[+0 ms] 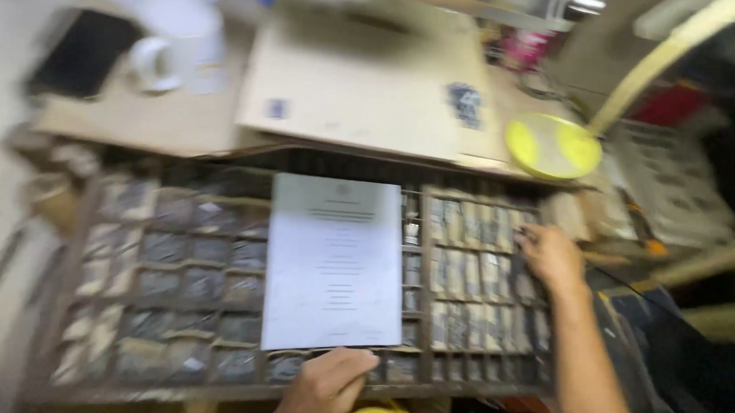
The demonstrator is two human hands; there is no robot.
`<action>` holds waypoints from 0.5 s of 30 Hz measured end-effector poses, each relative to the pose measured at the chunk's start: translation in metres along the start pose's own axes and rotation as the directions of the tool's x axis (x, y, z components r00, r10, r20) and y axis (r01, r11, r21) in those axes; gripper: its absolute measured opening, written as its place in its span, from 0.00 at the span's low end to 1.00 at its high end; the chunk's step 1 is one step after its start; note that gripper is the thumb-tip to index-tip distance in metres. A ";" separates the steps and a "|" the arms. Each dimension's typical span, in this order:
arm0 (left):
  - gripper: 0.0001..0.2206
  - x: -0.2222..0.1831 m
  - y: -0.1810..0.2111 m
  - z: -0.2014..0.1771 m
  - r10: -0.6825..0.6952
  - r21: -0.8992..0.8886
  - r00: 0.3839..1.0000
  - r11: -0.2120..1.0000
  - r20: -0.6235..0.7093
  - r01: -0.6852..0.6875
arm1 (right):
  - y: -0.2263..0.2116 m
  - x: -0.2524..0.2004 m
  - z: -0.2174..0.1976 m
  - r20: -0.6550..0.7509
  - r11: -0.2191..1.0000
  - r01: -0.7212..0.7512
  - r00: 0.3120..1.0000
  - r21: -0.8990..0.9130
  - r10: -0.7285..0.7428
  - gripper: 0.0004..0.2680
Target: A person manually arranges individual metal type characters into a printing form by picking them from a type case.
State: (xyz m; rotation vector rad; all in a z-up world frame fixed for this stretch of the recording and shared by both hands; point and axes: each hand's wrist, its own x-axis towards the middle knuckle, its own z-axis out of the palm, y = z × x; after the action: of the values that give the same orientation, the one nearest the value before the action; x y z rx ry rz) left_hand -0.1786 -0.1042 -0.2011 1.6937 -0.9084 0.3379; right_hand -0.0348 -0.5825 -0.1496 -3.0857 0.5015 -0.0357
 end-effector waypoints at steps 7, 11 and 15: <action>0.12 0.005 0.012 -0.004 -0.006 -0.028 0.998 1.000 -0.066 0.004 | -0.036 0.002 -0.045 0.192 0.985 -0.165 0.966 -0.048 0.171 0.15; 0.11 0.006 0.014 -0.008 -0.059 -0.105 0.997 0.993 -0.048 0.054 | -0.050 -0.014 -0.049 0.227 0.974 -0.197 0.959 0.110 0.168 0.12; 0.12 0.006 0.011 -0.008 -0.047 -0.095 0.997 0.995 -0.054 0.042 | -0.025 -0.009 -0.025 0.133 0.913 -0.155 0.985 0.377 0.113 0.04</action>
State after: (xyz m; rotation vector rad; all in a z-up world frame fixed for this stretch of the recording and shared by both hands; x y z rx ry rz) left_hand -0.1812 -0.1001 -0.1870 1.6080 -0.8318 0.3064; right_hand -0.0357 -0.5564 -0.1244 -2.6454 0.6158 0.0314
